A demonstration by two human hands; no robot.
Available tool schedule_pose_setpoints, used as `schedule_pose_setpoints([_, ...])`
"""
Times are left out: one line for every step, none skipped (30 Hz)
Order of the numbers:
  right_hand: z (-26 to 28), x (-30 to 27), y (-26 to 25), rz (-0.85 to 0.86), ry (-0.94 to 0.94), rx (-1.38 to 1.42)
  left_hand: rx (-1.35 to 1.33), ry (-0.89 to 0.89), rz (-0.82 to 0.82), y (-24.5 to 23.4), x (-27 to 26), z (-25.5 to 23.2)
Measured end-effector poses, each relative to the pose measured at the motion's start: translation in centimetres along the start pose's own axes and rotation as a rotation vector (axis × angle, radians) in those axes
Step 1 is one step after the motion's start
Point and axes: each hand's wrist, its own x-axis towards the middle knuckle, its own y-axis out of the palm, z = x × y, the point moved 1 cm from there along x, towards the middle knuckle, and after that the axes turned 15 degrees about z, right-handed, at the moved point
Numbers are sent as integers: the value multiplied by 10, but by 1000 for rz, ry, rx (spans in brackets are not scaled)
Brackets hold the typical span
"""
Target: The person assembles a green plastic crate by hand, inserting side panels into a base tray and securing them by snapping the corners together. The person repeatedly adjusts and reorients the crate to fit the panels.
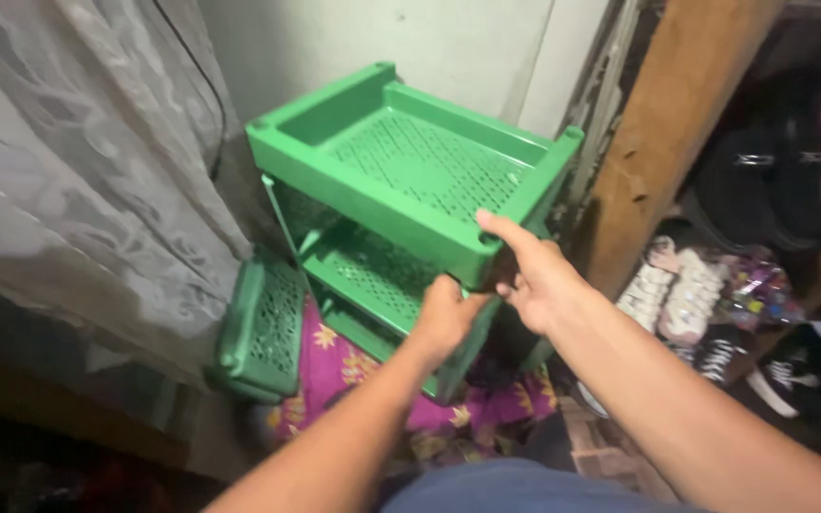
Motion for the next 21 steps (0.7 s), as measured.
schedule_pose_setpoints([2,-4,-1,-13,7,-23,-25,67,10,0,3,0])
schedule_pose_setpoints([7,-5,0,-27,15,-47,-49,134,20,0,5,-1])
schedule_pose_setpoints([14,-2,5,-33,12,-64,-52,172,14,-7,13,-4])
schedule_pose_setpoints([25,1,7,-46,13,-103,-54,211,9,-11,22,-7])
schedule_pose_setpoints([26,0,10,-58,31,-140,-60,233,2,-13,22,-6])
schedule_pose_setpoints([25,-1,13,-69,49,-178,-47,124,0,-15,25,-3])
schedule_pose_setpoints([18,-5,15,-53,41,-145,-41,-1,2,-12,18,4])
schedule_pose_setpoints([9,-11,15,-38,33,-113,-34,-126,5,-6,9,10])
schedule_pose_setpoints([7,-15,14,-23,16,-77,-82,-79,23,-3,5,11])
schedule_pose_setpoints([4,-18,12,-28,35,-84,-131,-32,41,0,1,10])
schedule_pose_setpoints([11,-13,10,-32,32,-93,-172,35,58,-4,11,3])
schedule_pose_setpoints([18,-7,8,-35,29,-102,-149,123,39,-9,16,-3])
schedule_pose_setpoints([19,-3,7,-35,41,-101,-130,203,20,-11,12,-6])
schedule_pose_setpoints([20,1,5,-35,52,-100,-111,283,2,-15,12,-9])
schedule_pose_setpoints([11,-4,2,-37,85,-102,-96,177,36,-12,1,-6])
schedule_pose_setpoints([3,-7,-2,-9,97,-60,-81,72,71,-11,-6,-5])
schedule_pose_setpoints([0,-8,-4,16,100,-21,-64,-22,108,-13,-6,-8])
schedule_pose_setpoints([-6,-11,-5,42,102,19,-44,-1,86,-12,-14,-10])
schedule_pose_setpoints([-1,-7,-4,29,96,-4,-14,39,61,-17,-8,-17])
schedule_pose_setpoints([6,-3,-2,17,91,-27,16,78,35,-24,-3,-25])
schedule_pose_setpoints([6,-6,-1,1,94,-48,76,10,32,-26,-3,-30])
